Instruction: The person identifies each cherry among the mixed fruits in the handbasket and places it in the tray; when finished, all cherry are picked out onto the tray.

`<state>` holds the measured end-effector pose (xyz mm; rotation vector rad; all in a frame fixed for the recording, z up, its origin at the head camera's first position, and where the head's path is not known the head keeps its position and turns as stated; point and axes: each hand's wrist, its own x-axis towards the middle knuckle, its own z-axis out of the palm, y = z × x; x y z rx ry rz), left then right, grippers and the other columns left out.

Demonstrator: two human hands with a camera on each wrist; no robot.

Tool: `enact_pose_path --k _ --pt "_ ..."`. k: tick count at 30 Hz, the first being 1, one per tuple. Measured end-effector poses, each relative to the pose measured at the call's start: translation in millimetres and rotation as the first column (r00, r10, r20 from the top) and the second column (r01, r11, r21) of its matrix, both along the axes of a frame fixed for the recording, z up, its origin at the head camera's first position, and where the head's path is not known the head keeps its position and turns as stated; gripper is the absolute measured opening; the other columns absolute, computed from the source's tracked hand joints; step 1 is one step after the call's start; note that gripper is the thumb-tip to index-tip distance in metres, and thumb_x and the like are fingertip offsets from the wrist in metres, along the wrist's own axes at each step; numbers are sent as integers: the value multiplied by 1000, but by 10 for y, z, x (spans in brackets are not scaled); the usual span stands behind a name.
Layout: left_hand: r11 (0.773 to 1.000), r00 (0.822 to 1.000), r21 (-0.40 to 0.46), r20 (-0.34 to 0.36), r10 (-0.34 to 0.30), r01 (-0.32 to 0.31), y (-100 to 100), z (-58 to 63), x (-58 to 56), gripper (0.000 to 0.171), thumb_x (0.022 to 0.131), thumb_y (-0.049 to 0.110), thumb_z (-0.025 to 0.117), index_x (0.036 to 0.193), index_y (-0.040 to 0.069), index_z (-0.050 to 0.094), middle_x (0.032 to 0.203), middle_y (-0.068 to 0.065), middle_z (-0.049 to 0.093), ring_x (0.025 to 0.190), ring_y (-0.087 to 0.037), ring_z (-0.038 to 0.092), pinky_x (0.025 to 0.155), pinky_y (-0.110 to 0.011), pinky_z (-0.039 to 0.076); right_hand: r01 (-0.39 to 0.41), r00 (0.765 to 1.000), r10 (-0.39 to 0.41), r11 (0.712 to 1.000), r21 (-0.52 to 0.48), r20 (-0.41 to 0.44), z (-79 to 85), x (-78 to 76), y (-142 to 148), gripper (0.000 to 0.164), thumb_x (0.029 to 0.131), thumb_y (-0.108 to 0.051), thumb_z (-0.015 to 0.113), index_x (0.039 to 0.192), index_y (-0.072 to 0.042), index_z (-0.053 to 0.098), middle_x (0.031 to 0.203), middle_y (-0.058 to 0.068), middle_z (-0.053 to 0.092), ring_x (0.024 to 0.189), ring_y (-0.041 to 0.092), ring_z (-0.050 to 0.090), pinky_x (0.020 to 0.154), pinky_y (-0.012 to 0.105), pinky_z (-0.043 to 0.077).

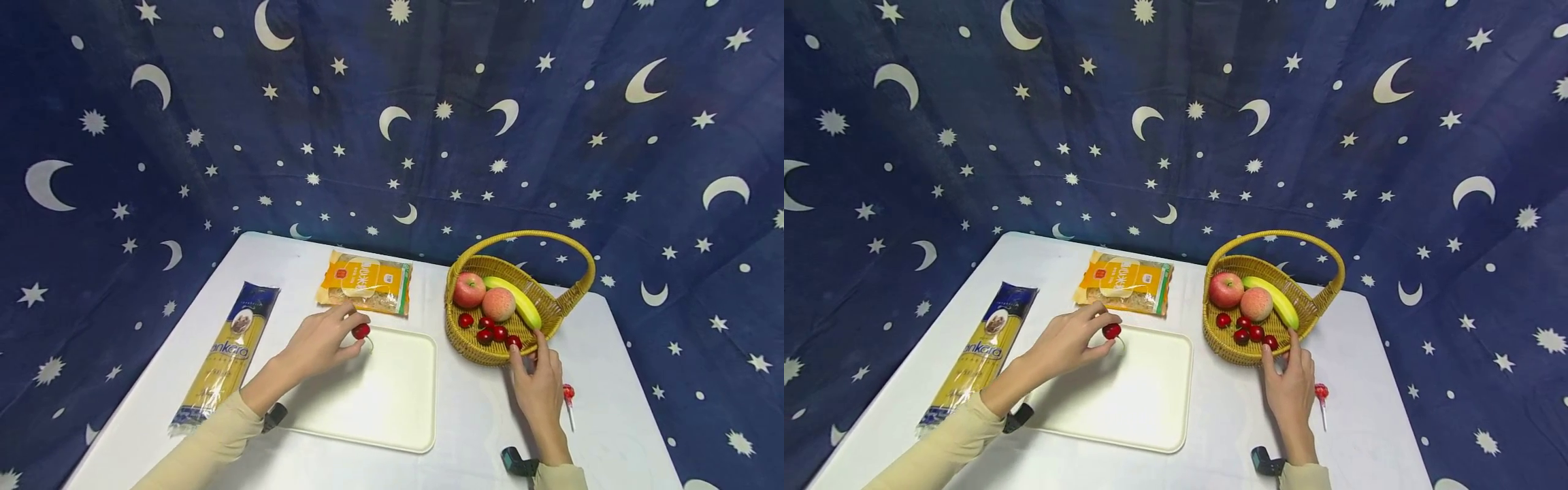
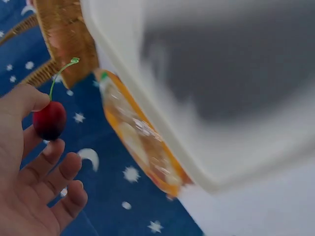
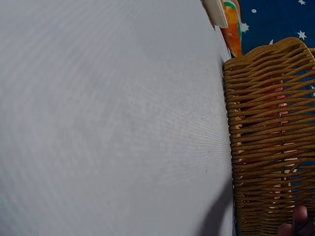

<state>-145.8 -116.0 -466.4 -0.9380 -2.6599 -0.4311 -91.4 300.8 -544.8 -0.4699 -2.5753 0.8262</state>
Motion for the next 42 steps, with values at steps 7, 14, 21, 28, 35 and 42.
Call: enact_pose_path --k 7,14,21,28,35,42 --pt "996 985 -49 152 88 -81 -312 -108 -21 34 85 33 87 115 21 79 97 6 64 72 -5 48 56 -20 38 8 1000 -8 1000 -1 16 -6 14 13 68 106 -45 60 162 -12 41 107 12 52 94 21 43 70 34 31" --pt "991 962 -104 249 110 -86 -439 -243 -81 31 84 28 83 113 18 80 91 6 61 70 -6 46 56 -20 37 19 1000 -19 1000 -8 20 -15 5 15 69 106 -46 61 162 -13 42 107 12 52 93 20 42 70 33 31" --pt "985 933 -148 331 138 -93 -485 -365 -128 32 84 26 84 114 19 79 92 5 61 72 -7 48 59 -22 39 14 999 -13 1000 -18 30 -19 27 0 69 106 -47 60 162 -12 41 108 13 52 94 23 44 69 34 31" --pt "978 923 -182 351 158 -99 -516 -474 -138 33 84 28 83 116 22 77 98 4 64 76 -8 50 62 -24 43 13 1000 -13 1000 -13 17 -19 24 -9 68 106 -45 61 162 -12 42 108 12 52 95 23 44 70 34 32" --pt "981 938 -168 317 142 -92 -531 -507 -137 38 84 29 82 120 22 76 99 4 64 76 -8 50 62 -24 43 16 1000 -16 1000 -8 10 -20 27 -12 68 106 -45 60 162 -11 42 106 13 51 94 22 43 69 35 32" --pt "983 945 -159 296 136 -92 -533 -489 -131 46 84 36 82 127 21 74 104 1 66 77 -7 51 61 -22 43 18 1000 -18 1000 -9 17 -11 20 -20 68 106 -47 59 162 -13 41 107 12 51 95 22 43 69 34 32"
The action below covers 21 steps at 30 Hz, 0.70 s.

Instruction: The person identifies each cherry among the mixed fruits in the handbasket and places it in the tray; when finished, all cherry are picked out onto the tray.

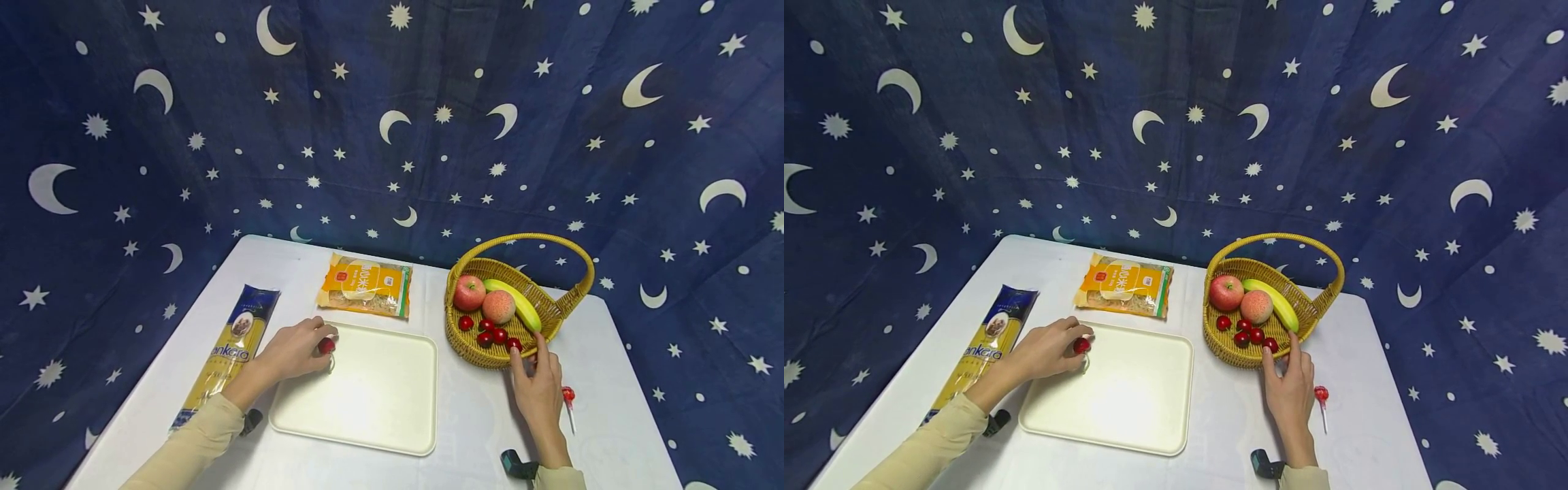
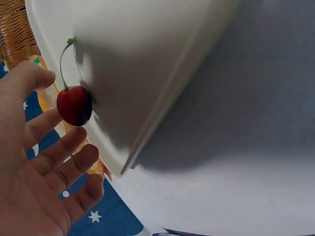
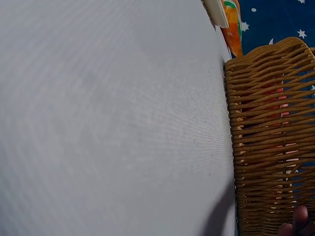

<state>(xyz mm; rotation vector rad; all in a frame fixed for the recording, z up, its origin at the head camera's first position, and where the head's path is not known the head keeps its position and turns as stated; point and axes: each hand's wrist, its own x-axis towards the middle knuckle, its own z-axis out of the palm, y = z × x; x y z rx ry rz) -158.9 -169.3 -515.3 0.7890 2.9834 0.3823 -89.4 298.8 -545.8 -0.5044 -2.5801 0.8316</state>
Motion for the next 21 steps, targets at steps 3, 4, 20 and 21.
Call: enact_pose_path --k 3,4,20,21 --pt "1000 1000 -2 -9 3 -3 22 18 0 50 85 39 81 130 21 72 107 -1 66 78 -7 51 60 -21 42 -1 1000 1 1000 -2 5 8 9 -3 68 107 -47 58 163 -13 40 108 12 51 95 22 43 68 34 32" --pt "1000 1000 -1 -19 1 -1 29 23 -2 50 85 39 81 130 22 72 108 -1 66 78 -7 51 60 -21 42 -1 1000 1 1000 -4 5 8 9 -4 68 107 -47 58 163 -13 40 107 12 51 95 22 43 68 34 32" --pt "998 987 36 -154 -41 48 264 193 19 55 88 43 78 136 18 68 107 -1 66 77 -9 49 54 -22 36 -3 1000 3 1000 -4 -11 -7 7 -1 69 106 -46 59 163 -13 40 108 12 52 95 23 45 69 34 33" --pt "998 985 41 -165 -48 56 288 204 20 55 89 42 78 137 18 68 107 -2 66 77 -10 51 54 -22 37 -4 1000 4 1000 -4 -11 -8 5 -3 69 106 -45 59 163 -13 39 108 12 52 95 22 45 69 34 33"
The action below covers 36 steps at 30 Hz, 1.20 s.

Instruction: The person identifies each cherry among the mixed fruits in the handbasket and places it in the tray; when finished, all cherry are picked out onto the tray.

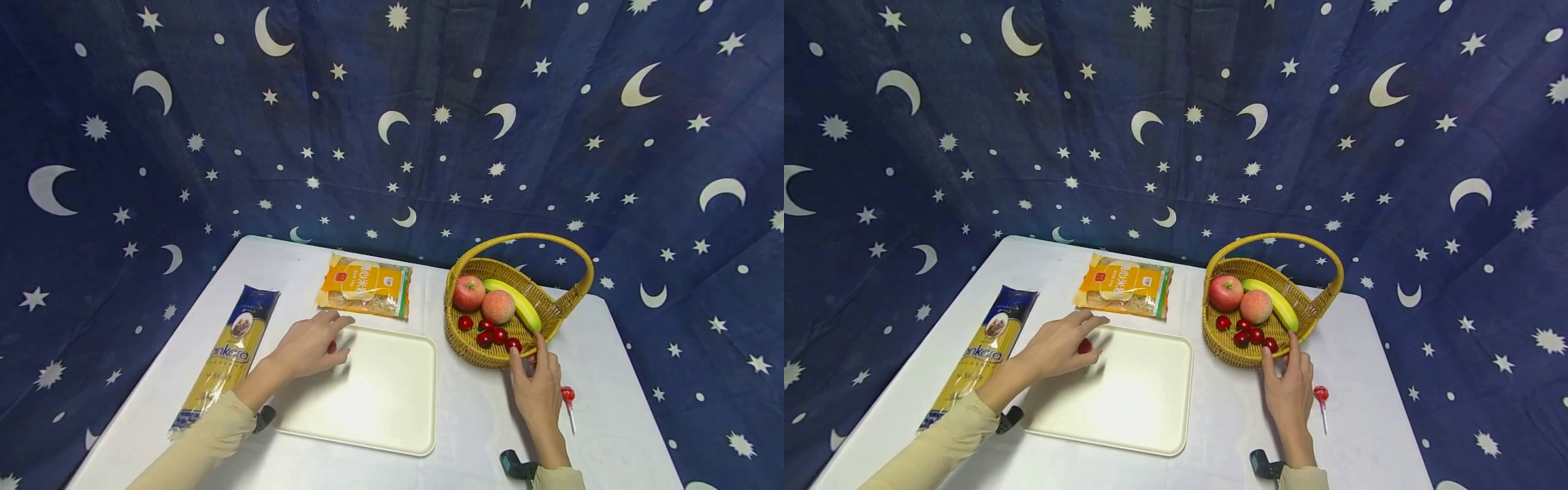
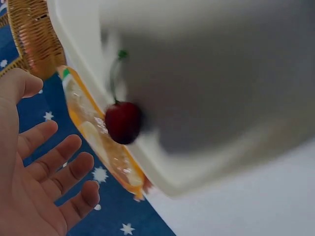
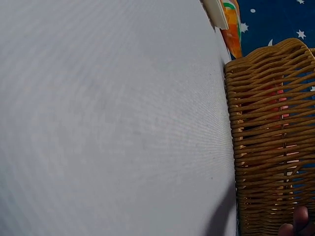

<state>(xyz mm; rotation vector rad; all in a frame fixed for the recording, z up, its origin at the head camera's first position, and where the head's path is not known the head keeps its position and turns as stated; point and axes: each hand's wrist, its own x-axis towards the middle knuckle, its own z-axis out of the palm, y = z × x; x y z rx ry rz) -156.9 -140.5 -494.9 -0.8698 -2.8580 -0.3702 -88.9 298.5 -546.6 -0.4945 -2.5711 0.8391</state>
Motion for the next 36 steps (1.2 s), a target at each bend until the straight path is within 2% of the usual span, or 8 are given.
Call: enact_pose_path --k 4,7,12,17,22,30,36 --pt "1000 999 4 -45 -31 31 123 37 -17 56 90 43 77 140 18 66 112 -3 69 82 -13 61 56 -26 45 -1 1000 1 1000 -6 3 1 -5 5 69 106 -45 59 164 -13 39 108 12 51 95 22 44 69 34 33" --pt "999 998 7 -49 -47 48 228 76 -26 58 91 45 74 142 20 64 117 -3 70 84 -15 65 56 -27 47 0 1000 0 1000 -13 9 -1 0 11 69 107 -46 59 164 -13 39 108 13 51 95 23 44 69 34 32" --pt "996 995 26 -59 -82 84 411 154 -37 58 92 47 72 144 22 63 118 -2 69 87 -15 65 56 -25 45 10 1000 -10 1000 -19 11 -20 0 18 70 106 -47 59 164 -15 38 110 12 51 97 22 44 70 34 33" --pt "993 991 39 -81 -111 115 580 210 -53 56 92 47 71 143 23 63 121 -1 69 94 -17 70 58 -27 48 13 1000 -12 1000 -22 12 -25 0 20 71 106 -49 58 164 -14 38 110 12 51 97 22 44 70 32 33" --pt "987 986 63 -84 -142 148 742 263 -73 52 92 46 71 139 24 65 118 1 69 96 -15 69 59 -28 51 11 1000 -11 1000 -26 14 -10 -1 14 71 106 -49 59 164 -13 38 108 11 51 96 21 43 69 33 33" --pt "980 979 43 -63 -194 197 1026 342 -113 56 94 46 67 145 23 62 121 2 69 101 -16 69 78 -34 59 3 1000 -3 1000 -25 30 26 9 -1 72 107 -49 58 165 -12 37 109 12 50 96 21 42 69 33 32" --pt "969 966 28 -81 -244 247 1318 375 -158 56 95 48 66 146 23 62 115 2 67 90 -13 66 62 -26 52 8 999 -7 999 -37 39 19 13 -10 71 107 -48 57 166 -14 36 110 12 51 97 22 43 70 34 33"
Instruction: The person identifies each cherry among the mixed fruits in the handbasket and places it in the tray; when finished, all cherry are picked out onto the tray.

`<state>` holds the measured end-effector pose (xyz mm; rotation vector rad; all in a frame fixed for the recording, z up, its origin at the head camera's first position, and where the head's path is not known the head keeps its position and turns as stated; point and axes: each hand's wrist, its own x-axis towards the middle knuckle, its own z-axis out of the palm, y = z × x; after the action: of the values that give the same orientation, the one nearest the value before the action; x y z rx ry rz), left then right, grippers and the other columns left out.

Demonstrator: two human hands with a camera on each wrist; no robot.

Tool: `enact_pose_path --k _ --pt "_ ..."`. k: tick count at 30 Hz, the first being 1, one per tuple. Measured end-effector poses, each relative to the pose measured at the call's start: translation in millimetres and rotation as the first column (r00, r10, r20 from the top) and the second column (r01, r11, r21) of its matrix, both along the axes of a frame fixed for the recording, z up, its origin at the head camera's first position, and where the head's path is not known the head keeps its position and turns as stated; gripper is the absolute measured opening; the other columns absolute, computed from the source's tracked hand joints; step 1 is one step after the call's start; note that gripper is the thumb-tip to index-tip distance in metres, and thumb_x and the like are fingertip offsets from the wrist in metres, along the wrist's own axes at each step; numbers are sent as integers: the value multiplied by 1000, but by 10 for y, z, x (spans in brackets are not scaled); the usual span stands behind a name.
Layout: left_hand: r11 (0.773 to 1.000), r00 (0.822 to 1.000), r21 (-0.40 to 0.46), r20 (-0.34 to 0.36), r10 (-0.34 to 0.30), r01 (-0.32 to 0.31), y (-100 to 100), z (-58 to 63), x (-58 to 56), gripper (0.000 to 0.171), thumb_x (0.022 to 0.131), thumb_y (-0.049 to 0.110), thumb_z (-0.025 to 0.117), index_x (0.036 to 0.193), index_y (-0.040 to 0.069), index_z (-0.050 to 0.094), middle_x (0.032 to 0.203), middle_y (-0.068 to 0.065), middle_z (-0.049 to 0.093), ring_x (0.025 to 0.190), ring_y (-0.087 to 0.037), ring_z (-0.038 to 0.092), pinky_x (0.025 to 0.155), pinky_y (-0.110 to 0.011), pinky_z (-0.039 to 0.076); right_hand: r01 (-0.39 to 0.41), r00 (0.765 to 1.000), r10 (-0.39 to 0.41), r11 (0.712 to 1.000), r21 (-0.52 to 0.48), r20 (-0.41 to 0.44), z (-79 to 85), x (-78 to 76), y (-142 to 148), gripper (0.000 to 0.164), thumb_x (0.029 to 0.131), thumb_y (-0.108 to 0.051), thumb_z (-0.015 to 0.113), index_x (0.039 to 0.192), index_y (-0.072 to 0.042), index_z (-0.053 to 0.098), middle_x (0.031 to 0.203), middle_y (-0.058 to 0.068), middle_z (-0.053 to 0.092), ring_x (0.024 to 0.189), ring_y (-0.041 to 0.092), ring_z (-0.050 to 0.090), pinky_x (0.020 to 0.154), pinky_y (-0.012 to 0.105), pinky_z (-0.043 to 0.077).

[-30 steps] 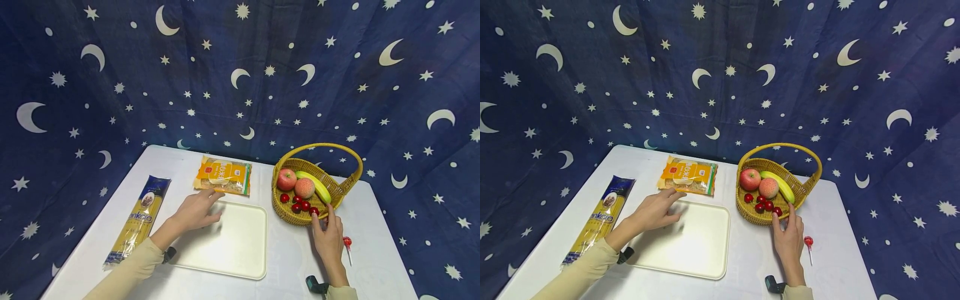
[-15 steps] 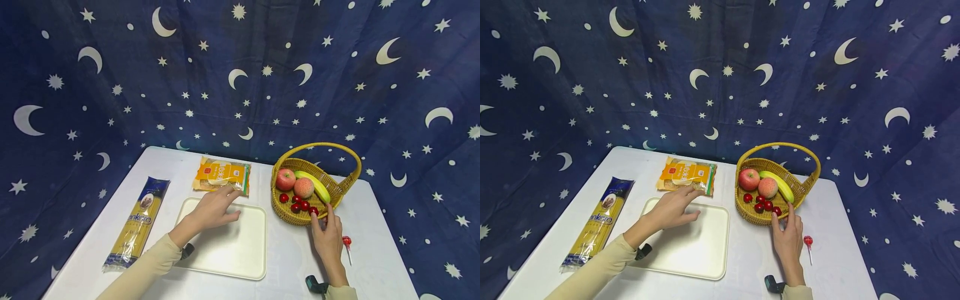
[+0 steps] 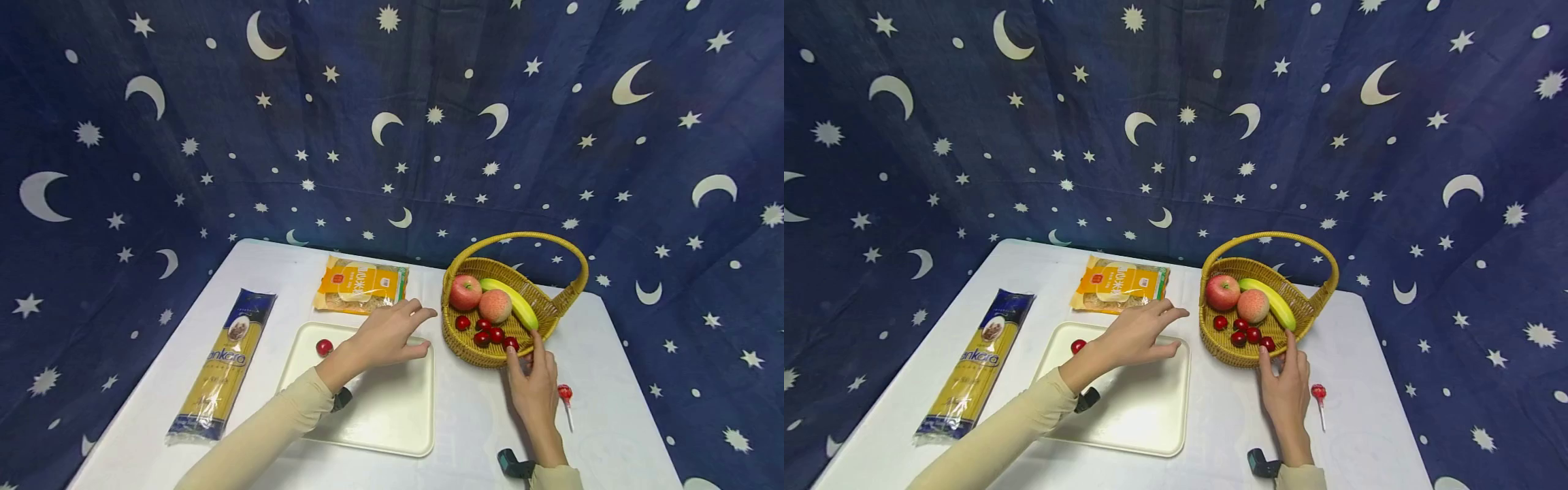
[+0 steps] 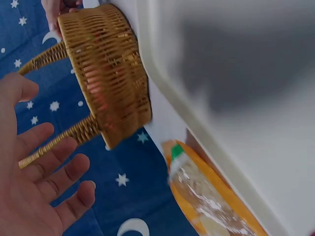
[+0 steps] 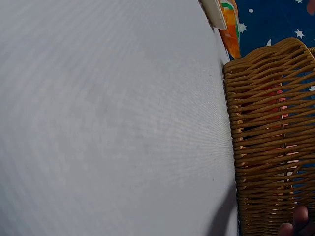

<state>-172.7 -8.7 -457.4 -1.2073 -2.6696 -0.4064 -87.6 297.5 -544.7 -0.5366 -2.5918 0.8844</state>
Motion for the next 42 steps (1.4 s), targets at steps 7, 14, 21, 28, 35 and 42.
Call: enact_pose_path --k 7,14,21,28,35,42 --pt "999 998 -29 -46 -30 29 271 -22 -26 56 94 49 68 144 24 63 116 4 67 96 -12 66 59 -24 48 -7 1000 7 1000 4 0 -16 6 -2 71 107 -46 58 166 -14 35 107 11 49 94 22 43 68 33 32" --pt "999 998 -8 -36 -50 50 470 -53 -86 54 94 47 70 142 22 64 120 5 67 99 -13 67 64 -27 52 -5 1000 6 1000 15 -13 -15 -8 18 71 107 -47 58 166 -13 35 106 11 49 93 22 43 67 32 32" --pt "994 993 -81 -87 -75 68 682 -41 -135 52 94 50 67 139 23 65 116 5 66 104 -13 63 83 -30 54 -9 1000 9 1000 3 -17 -2 1 11 71 107 -47 58 166 -13 36 107 11 50 95 21 43 68 31 33" --pt "987 984 -137 -143 -107 88 918 -53 -194 53 97 52 64 141 22 65 119 4 69 110 -14 65 89 -31 55 -4 1000 5 1000 14 -24 -26 0 21 71 107 -46 59 165 -12 36 105 11 50 93 22 44 67 31 33" --pt "970 990 -233 -105 -97 70 1126 -55 -267 46 99 52 63 135 23 66 117 4 69 109 -14 66 87 -31 56 -3 999 3 1000 14 -37 -34 -7 28 71 107 -45 59 165 -12 36 106 12 52 93 22 45 68 30 34" --pt "952 999 -304 -26 -39 29 1280 -61 -309 40 99 45 69 132 22 68 123 3 70 114 -14 68 89 -31 56 2 999 -1 1000 24 -37 -53 -15 35 70 107 -44 60 165 -13 37 106 12 52 92 22 46 67 30 33"
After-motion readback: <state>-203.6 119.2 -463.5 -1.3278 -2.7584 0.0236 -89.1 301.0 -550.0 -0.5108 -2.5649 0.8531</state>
